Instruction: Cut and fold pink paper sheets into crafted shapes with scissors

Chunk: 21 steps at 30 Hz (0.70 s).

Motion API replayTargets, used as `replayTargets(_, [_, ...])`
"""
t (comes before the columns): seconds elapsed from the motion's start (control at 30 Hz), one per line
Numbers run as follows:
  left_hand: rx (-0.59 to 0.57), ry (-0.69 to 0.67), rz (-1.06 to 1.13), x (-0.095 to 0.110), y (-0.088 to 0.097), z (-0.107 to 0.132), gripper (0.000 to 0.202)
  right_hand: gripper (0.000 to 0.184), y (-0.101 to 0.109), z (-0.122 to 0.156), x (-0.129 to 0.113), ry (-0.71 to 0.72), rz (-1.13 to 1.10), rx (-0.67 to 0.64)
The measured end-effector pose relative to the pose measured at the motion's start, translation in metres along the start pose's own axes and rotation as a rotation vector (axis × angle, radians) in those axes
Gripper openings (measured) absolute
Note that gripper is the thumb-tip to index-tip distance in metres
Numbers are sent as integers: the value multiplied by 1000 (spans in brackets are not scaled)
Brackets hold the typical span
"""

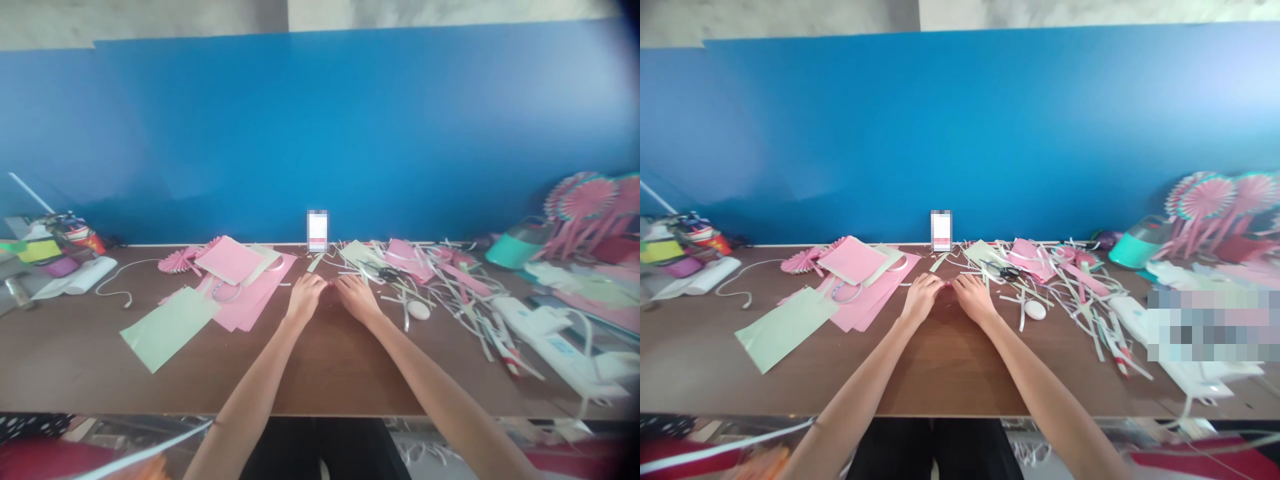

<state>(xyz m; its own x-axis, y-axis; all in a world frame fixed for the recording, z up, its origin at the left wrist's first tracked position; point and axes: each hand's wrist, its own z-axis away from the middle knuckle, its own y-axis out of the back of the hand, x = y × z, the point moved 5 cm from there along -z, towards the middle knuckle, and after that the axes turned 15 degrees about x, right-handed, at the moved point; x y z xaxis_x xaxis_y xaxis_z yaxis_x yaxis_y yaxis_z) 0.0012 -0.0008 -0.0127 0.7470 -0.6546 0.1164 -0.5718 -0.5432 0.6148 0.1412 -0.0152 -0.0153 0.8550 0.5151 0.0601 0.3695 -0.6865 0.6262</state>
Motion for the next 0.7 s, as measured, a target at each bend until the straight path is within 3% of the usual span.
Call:
replayTargets(0.43, [21, -54, -39, 5, 4, -3, 28, 30, 2, 2, 4, -5, 141, 35])
replayTargets(0.7, [-189, 64, 4, -5, -13, 5, 23, 24, -9, 4, 1, 61, 34, -144])
